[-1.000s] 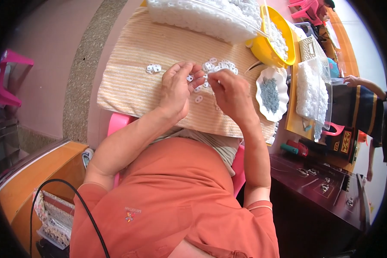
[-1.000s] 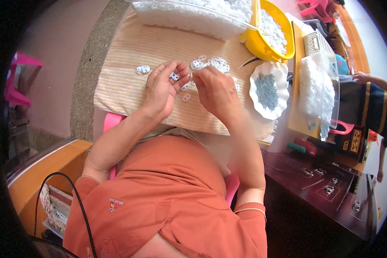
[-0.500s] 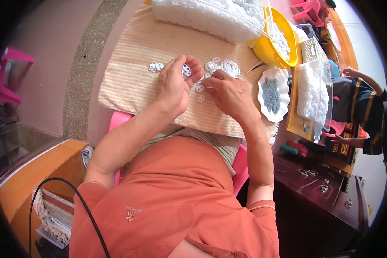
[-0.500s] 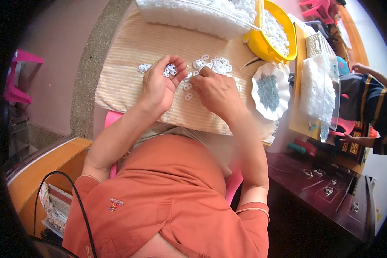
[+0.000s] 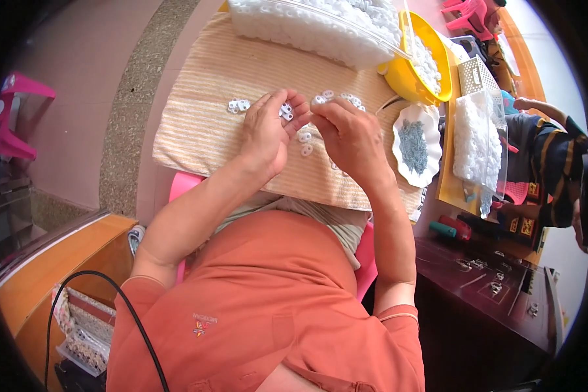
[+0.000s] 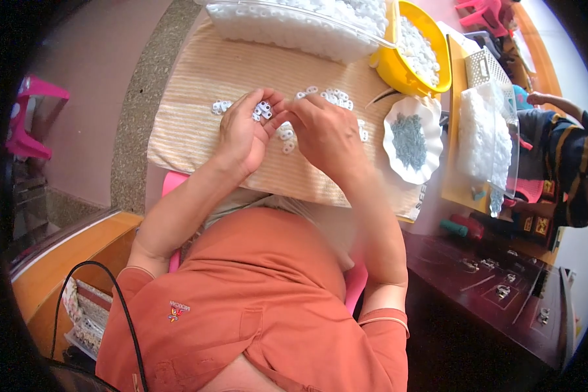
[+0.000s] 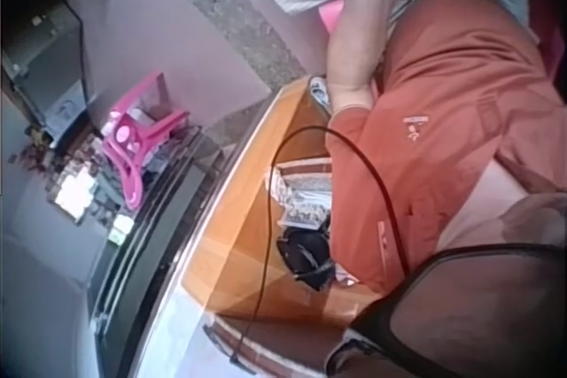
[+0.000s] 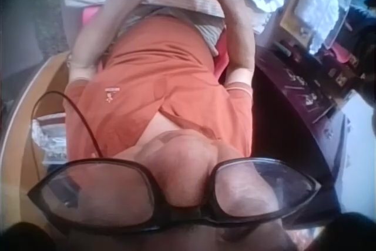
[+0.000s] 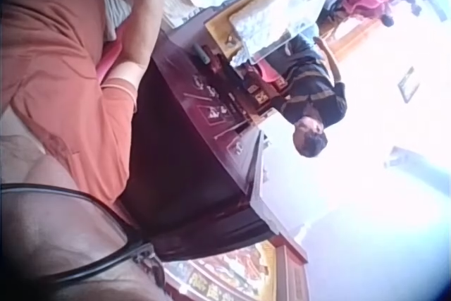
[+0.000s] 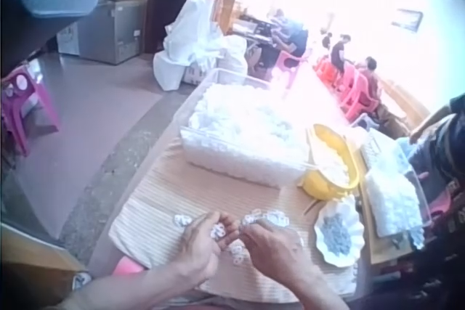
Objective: Assembling small white plastic components by snapping two halves together.
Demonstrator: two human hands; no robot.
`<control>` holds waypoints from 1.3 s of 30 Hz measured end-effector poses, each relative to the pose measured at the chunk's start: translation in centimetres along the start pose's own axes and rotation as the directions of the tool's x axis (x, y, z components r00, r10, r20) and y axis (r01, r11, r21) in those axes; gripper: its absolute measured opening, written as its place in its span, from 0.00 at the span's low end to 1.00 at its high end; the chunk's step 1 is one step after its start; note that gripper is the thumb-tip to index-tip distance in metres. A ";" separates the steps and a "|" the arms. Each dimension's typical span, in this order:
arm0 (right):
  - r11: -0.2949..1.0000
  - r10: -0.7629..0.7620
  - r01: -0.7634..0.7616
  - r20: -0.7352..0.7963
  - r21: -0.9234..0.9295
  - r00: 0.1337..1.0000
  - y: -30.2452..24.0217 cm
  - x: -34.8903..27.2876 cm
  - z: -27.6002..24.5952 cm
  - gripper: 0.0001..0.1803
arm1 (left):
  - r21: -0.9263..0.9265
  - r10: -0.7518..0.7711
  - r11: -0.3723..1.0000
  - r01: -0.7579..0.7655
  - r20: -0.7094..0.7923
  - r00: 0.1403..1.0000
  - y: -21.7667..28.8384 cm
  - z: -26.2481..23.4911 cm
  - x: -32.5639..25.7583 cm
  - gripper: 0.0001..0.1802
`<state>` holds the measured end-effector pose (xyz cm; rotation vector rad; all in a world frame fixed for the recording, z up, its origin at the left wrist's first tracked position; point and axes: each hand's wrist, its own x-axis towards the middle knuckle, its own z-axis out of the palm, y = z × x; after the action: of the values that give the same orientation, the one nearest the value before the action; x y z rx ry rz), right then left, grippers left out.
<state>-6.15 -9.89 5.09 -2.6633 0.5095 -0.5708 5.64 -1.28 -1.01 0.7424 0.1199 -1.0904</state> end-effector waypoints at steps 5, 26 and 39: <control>0.991 0.022 -0.013 -0.061 0.137 0.998 0.0 1.0 0.8 0.05 | -0.067 -0.041 0.997 0.040 -0.009 0.999 0.0 0.1 0.0 0.09; 0.940 0.258 -0.194 0.209 -0.282 0.943 -0.5 -0.4 2.4 0.09 | 0.004 0.081 0.997 -0.081 -0.074 0.994 0.4 -0.1 0.4 0.11; 0.934 0.285 -0.262 -0.062 0.244 0.957 0.3 2.3 0.3 0.08 | -0.107 -0.021 0.994 0.019 -0.023 1.000 0.6 -0.2 0.5 0.09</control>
<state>-4.19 -11.04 5.42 -2.2997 0.7764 -0.6337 6.49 -1.39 -1.10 0.6594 0.2051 -1.0860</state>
